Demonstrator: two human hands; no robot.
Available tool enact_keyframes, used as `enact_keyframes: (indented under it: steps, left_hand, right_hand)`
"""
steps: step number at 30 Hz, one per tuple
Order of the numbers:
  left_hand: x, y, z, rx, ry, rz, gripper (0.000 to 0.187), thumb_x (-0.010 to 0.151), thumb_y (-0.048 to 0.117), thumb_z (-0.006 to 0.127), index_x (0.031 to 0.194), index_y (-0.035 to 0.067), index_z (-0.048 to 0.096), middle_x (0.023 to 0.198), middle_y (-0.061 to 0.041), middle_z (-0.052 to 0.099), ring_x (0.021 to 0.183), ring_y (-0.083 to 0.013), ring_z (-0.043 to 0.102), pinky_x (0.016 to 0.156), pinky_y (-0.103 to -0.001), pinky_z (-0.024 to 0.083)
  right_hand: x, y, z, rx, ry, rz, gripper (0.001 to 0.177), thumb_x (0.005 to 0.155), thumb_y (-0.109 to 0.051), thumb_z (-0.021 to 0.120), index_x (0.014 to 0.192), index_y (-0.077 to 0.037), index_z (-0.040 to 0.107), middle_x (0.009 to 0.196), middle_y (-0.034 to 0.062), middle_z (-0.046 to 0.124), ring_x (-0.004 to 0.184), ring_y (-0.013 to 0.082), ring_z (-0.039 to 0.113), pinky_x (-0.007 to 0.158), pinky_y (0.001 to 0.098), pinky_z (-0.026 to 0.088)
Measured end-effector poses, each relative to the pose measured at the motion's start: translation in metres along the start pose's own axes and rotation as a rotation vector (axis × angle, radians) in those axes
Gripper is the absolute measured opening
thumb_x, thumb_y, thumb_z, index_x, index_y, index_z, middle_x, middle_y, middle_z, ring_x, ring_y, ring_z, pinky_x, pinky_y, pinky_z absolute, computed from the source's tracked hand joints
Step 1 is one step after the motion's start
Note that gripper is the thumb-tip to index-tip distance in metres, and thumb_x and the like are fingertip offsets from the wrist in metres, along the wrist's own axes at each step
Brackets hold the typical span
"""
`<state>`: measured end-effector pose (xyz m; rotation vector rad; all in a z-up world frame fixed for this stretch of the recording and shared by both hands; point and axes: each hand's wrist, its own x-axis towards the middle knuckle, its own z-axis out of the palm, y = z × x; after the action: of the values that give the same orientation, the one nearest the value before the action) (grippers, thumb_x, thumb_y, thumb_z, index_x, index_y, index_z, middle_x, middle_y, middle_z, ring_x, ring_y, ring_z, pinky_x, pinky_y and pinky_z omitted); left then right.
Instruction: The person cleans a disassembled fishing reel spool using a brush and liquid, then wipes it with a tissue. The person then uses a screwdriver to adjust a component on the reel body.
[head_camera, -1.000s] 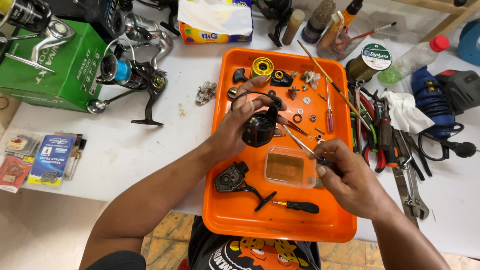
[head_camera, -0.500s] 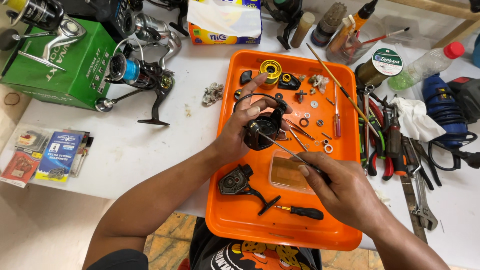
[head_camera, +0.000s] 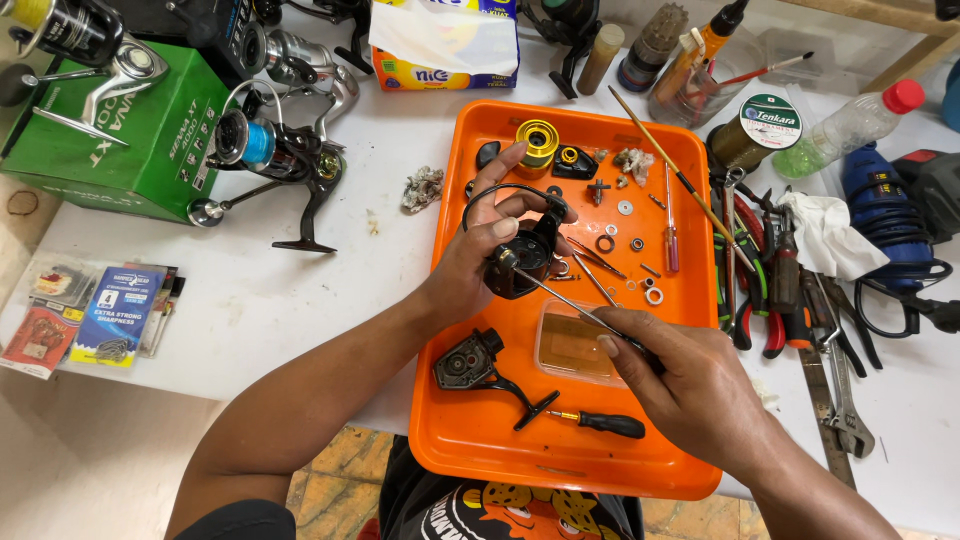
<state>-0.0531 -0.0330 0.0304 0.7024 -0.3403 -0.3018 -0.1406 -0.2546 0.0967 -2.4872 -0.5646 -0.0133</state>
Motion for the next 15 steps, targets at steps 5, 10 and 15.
enact_keyframes:
  steps: [5,10,15]
  left_hand:
    - [-0.0007,-0.0002,-0.001,0.051,-0.01,0.009,0.081,0.088,0.029,0.06,0.156,0.021,0.018,0.117,-0.023,0.06,0.094,-0.0325,0.069,0.081,-0.042,0.06]
    - [-0.0009,0.0001,-0.0009,0.08,-0.025,0.028,0.08,0.089,0.03,0.059,0.156,0.02,0.016,0.117,-0.023,0.06,0.094,-0.0322,0.069,0.085,-0.041,0.058]
    - [-0.0001,-0.0023,-0.0064,0.195,-0.035,0.118,0.074,0.09,0.028,0.06,0.152,0.018,0.021,0.124,-0.023,0.062,0.111,-0.0301,0.064,0.102,-0.041,0.049]
  right_hand:
    - [-0.0001,0.0014,-0.0002,0.031,0.001,-0.008,0.031,0.091,-0.022,0.061,0.12,-0.014,0.068,0.052,0.0011,0.053,0.042,0.014,0.049,0.047,0.0271,0.041]
    - [0.0008,0.0019,0.0013,0.037,0.004,-0.01,0.031,0.091,-0.021,0.061,0.121,-0.014,0.068,0.051,0.0011,0.051,0.042,0.0136,0.047,0.046,0.0271,0.04]
    - [-0.0012,-0.0065,-0.0052,-0.091,-0.037,-0.048,0.045,0.093,-0.023,0.059,0.137,-0.026,0.059,0.046,0.0022,0.042,0.038,0.0164,0.039,0.043,0.0305,0.036]
